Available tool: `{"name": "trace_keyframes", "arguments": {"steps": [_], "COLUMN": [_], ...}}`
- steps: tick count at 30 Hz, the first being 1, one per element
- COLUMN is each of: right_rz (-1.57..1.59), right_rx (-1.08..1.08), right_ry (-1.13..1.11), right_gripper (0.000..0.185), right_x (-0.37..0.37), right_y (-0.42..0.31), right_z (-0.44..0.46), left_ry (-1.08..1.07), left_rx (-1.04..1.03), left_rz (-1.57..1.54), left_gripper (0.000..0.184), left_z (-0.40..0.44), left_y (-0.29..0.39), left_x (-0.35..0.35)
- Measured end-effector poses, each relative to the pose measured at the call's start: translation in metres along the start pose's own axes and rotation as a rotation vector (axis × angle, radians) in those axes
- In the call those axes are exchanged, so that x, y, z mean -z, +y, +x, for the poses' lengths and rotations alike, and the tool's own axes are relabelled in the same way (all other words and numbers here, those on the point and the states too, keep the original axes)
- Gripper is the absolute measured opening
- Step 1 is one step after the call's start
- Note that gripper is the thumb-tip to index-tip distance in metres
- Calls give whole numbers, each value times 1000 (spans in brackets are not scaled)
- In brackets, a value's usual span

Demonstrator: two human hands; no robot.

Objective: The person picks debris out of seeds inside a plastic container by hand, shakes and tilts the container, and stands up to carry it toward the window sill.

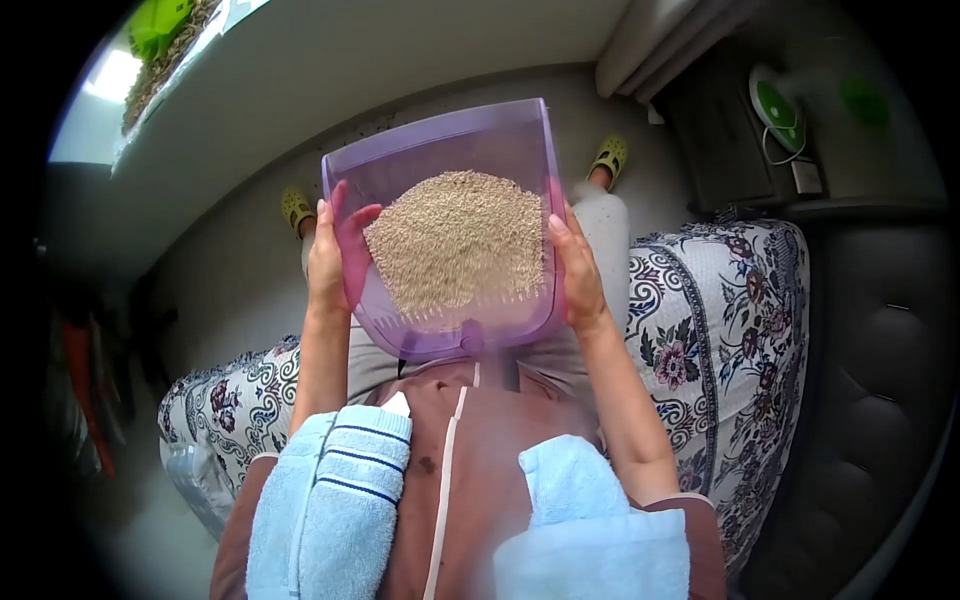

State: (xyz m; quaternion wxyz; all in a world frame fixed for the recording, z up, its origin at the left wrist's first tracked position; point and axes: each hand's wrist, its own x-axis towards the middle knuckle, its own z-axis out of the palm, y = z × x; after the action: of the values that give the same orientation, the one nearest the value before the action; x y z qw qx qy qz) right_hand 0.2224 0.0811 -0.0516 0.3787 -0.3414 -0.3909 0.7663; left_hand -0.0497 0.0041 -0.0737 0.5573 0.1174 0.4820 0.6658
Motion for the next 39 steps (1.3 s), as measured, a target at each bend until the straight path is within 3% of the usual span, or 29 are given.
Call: {"name": "trace_keyframes", "arguments": {"steps": [2,5,6,7,9,12,16,17,18,20,21,23,26,29,32,33,35,36,37,38,39], "right_rz": [-113,-105,-89,-36,-9,32,72,59,50,38,25,7,44,94,28,27,80,106,121,40,-9], "right_rx": [91,309,374,236,257,106,42,78,183,393,417,277,141,10,-13,61,306,430,302,237,205], "right_ry": [-33,-148,-171,-74,-20,28,91,36,-24,-137,-173,-10,22,100,47,26,-86,-143,-31,13,7], "right_gripper": [58,57,58,58,56,53,51,54,55,57,60,60,54,50,57,58,61,62,68,70,69], "right_x": [-11,-22,-21,-3,1,-5,-19,-24,-26,-29,-13,-3,-2,-8,-8,-20,-20,-16,-1,-3,-1], "right_y": [-15,-31,-27,-5,14,13,-9,-22,-27,-31,-12,10,14,8,-10,-26,-18,-12,9,10,15], "right_z": [-1,-10,-11,-5,1,-11,-4,-9,-13,-20,-15,-12,-24,-21,-16,-19,-14,-14,-13,-11,-13], "left_ry": [1,-203,-161,-122,-111,-49,-28,6,-138,-322,-242,-88,-139,-65,-71,-52,-275,-252,-228,-33,-135], "left_rx": [-85,-285,-256,-229,-192,-113,-211,-204,-155,-356,-334,-314,-268,-68,-198,-223,-283,-322,-361,-361,-406], "left_rz": [16,-86,-52,-17,-5,2,134,112,26,24,22,17,37,61,120,103,69,108,147,214,134], "left_gripper": [56,56,56,56,56,56,58,58,57,59,59,58,56,55,55,55,58,58,59,58,56], "left_z": [-5,-25,-21,-13,-6,-11,-9,-17,-29,-39,-34,-15,-15,-17,-16,-23,-42,-37,-32,-16,-14], "left_y": [14,50,46,36,21,9,28,41,56,70,64,40,16,18,39,51,74,70,65,45,40], "left_x": [-7,-30,-29,-24,-17,-7,-19,-33,-31,-32,-34,-32,-17,-13,-26,-39,-50,-46,-42,-31,-34]}}
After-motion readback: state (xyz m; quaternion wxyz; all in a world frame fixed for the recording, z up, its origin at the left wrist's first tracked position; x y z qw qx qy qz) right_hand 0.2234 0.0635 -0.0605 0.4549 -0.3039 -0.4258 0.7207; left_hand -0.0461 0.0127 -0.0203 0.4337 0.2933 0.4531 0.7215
